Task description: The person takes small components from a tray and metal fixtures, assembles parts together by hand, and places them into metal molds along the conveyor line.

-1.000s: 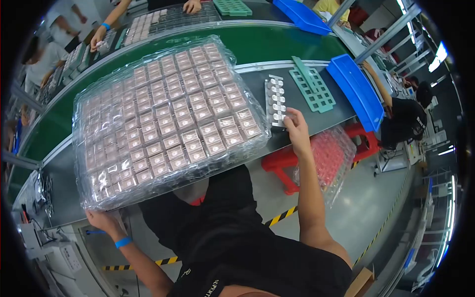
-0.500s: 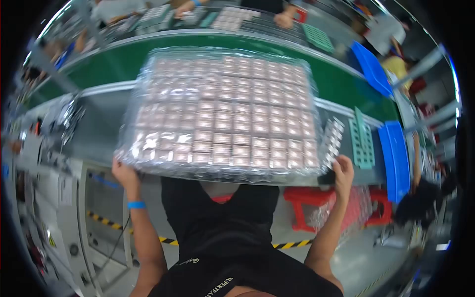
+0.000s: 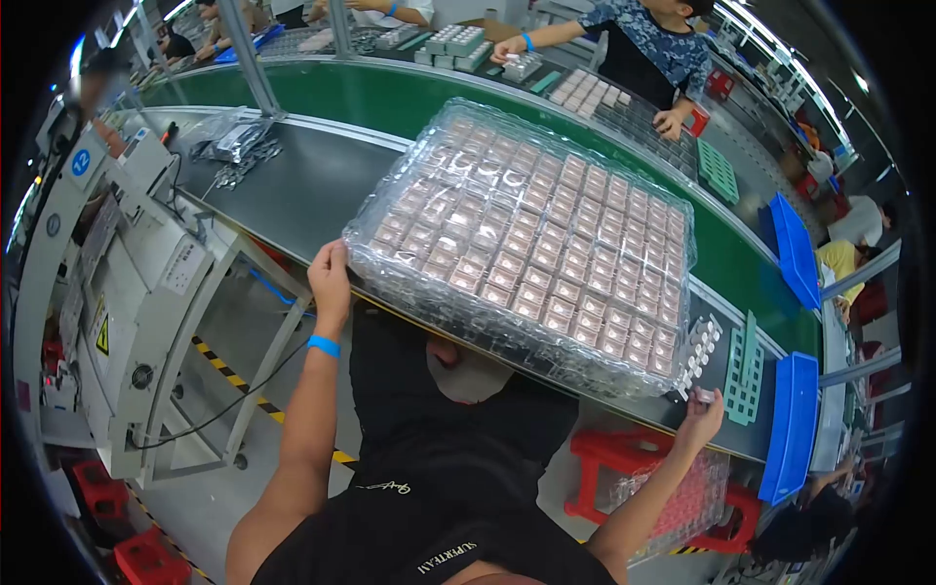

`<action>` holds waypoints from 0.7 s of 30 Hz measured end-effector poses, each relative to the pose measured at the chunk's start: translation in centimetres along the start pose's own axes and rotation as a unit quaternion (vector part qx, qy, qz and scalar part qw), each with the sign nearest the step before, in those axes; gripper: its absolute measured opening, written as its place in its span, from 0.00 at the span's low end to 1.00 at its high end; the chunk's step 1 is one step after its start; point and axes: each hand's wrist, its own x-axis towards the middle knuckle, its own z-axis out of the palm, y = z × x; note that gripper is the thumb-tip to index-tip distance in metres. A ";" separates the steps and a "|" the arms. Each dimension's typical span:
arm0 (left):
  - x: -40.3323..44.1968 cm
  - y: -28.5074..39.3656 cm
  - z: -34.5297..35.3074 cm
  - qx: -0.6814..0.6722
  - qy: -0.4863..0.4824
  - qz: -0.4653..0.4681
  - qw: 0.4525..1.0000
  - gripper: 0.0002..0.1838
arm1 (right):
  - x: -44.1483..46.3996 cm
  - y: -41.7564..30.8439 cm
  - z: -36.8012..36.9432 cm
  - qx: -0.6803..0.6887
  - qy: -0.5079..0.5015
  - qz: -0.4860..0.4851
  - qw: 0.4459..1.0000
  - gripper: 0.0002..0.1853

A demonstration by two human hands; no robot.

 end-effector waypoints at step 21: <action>-10.6 30.1 2.7 0.018 -0.343 0.489 0.802 0.09 | -0.5 -9.6 9.0 -0.634 -0.375 -0.245 0.630 0.13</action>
